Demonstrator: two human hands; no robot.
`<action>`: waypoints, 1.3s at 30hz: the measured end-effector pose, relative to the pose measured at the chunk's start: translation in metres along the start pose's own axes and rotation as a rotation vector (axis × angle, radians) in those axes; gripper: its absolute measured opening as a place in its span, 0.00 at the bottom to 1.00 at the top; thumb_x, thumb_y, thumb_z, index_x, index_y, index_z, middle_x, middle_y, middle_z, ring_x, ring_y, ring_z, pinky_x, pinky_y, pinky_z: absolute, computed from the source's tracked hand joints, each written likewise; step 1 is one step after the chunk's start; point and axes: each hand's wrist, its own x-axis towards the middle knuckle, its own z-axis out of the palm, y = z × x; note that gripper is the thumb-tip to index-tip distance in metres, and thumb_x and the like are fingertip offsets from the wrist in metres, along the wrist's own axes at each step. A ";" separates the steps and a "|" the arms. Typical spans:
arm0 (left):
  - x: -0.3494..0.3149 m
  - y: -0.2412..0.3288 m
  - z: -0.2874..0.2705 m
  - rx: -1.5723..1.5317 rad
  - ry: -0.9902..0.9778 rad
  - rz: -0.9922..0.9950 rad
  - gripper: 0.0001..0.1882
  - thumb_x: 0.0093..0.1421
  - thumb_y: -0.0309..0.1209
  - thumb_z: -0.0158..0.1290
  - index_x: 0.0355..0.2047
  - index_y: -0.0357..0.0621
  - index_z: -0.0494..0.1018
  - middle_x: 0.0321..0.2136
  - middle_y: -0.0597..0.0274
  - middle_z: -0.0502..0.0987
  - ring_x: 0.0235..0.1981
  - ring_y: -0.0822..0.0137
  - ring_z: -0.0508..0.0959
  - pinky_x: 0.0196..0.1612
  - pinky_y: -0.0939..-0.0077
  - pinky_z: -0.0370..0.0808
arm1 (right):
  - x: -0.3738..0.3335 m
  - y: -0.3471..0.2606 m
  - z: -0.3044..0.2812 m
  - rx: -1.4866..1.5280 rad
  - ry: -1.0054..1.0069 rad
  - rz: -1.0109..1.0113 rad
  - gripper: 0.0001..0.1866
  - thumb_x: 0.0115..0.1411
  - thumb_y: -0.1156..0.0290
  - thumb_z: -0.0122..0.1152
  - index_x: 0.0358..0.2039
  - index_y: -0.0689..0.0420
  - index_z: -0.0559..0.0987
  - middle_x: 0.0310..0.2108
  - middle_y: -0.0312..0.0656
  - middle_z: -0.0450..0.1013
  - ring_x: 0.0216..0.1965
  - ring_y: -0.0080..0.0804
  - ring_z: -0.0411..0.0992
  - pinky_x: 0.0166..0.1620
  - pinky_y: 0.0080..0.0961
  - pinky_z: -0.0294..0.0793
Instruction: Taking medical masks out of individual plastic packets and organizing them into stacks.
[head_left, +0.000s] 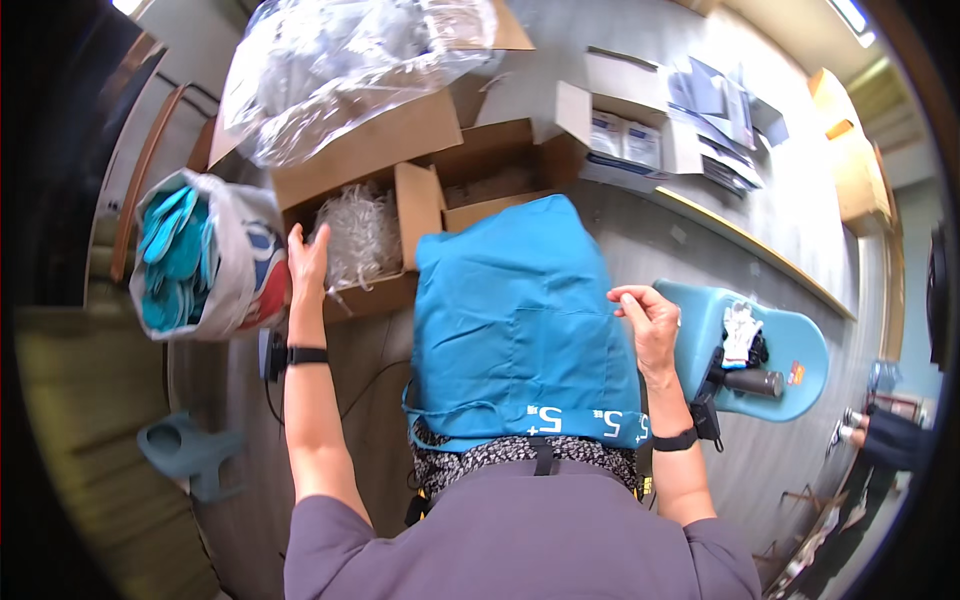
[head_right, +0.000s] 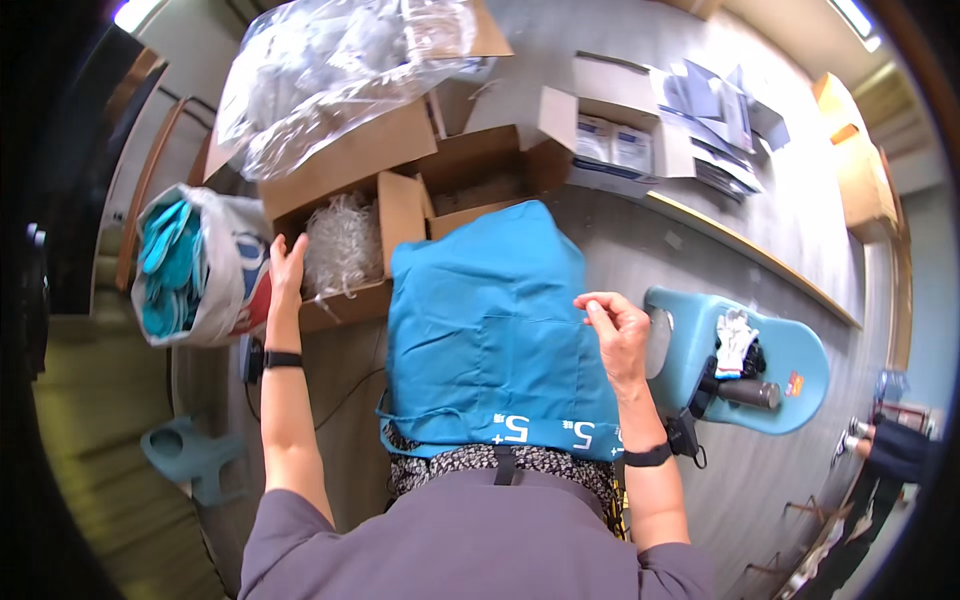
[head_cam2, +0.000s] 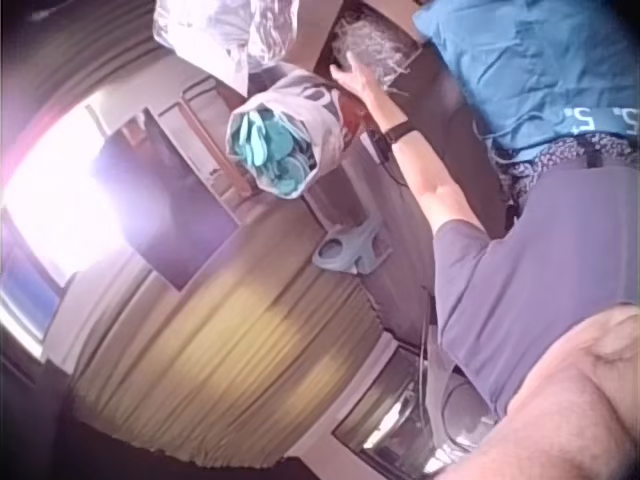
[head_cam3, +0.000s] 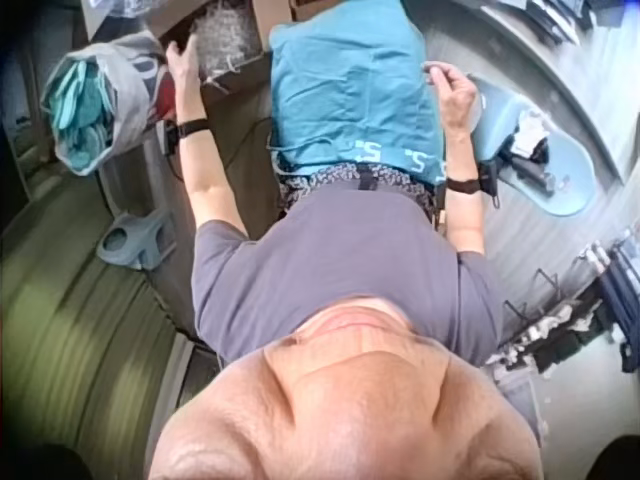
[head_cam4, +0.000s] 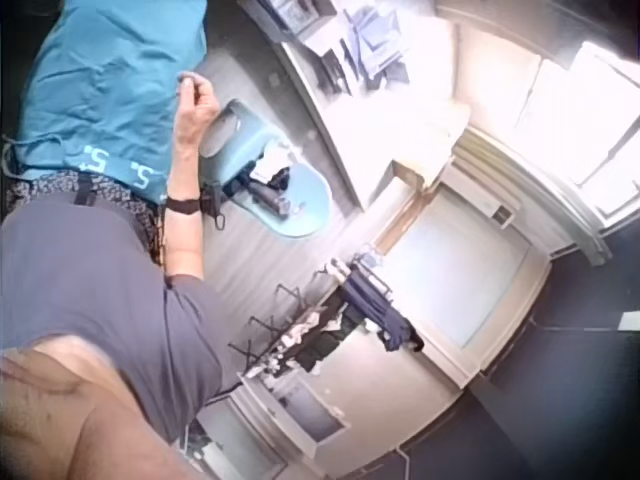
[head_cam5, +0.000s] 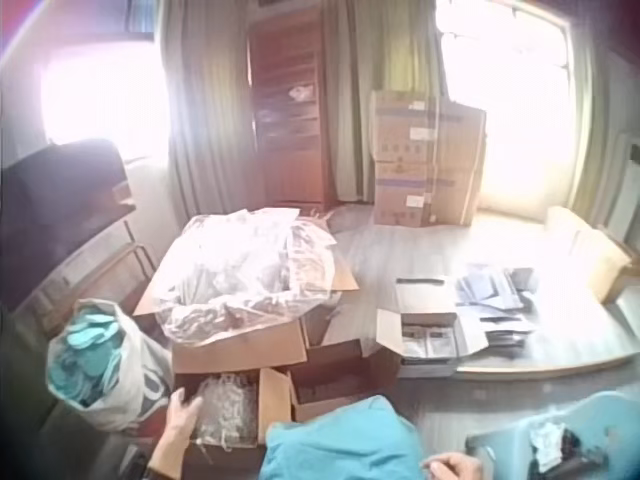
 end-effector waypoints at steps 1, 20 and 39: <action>-0.013 -0.003 0.000 -0.033 -0.080 0.052 0.37 0.59 0.39 0.61 0.64 0.37 0.61 0.61 0.40 0.66 0.59 0.60 0.70 0.61 0.67 0.66 | -0.001 -0.002 0.006 -0.009 0.009 0.006 0.08 0.64 0.76 0.56 0.39 0.62 0.83 0.34 0.39 0.81 0.36 0.22 0.77 0.39 0.18 0.76; -0.218 0.077 0.094 0.409 -0.574 0.905 0.33 0.53 0.37 0.63 0.59 0.42 0.68 0.64 0.50 0.63 0.68 0.49 0.58 0.69 0.48 0.50 | 0.218 0.037 -0.076 -0.319 0.078 0.210 0.13 0.63 0.63 0.60 0.39 0.61 0.81 0.32 0.40 0.80 0.31 0.24 0.79 0.32 0.21 0.76; -0.161 0.095 0.119 0.356 -0.510 0.654 0.22 0.53 0.30 0.54 0.50 0.39 0.76 0.56 0.43 0.71 0.59 0.41 0.68 0.63 0.43 0.60 | 0.509 0.223 -0.095 -1.127 0.199 0.566 0.50 0.48 0.52 0.68 0.63 0.69 0.55 0.57 0.64 0.66 0.61 0.53 0.65 0.62 0.42 0.67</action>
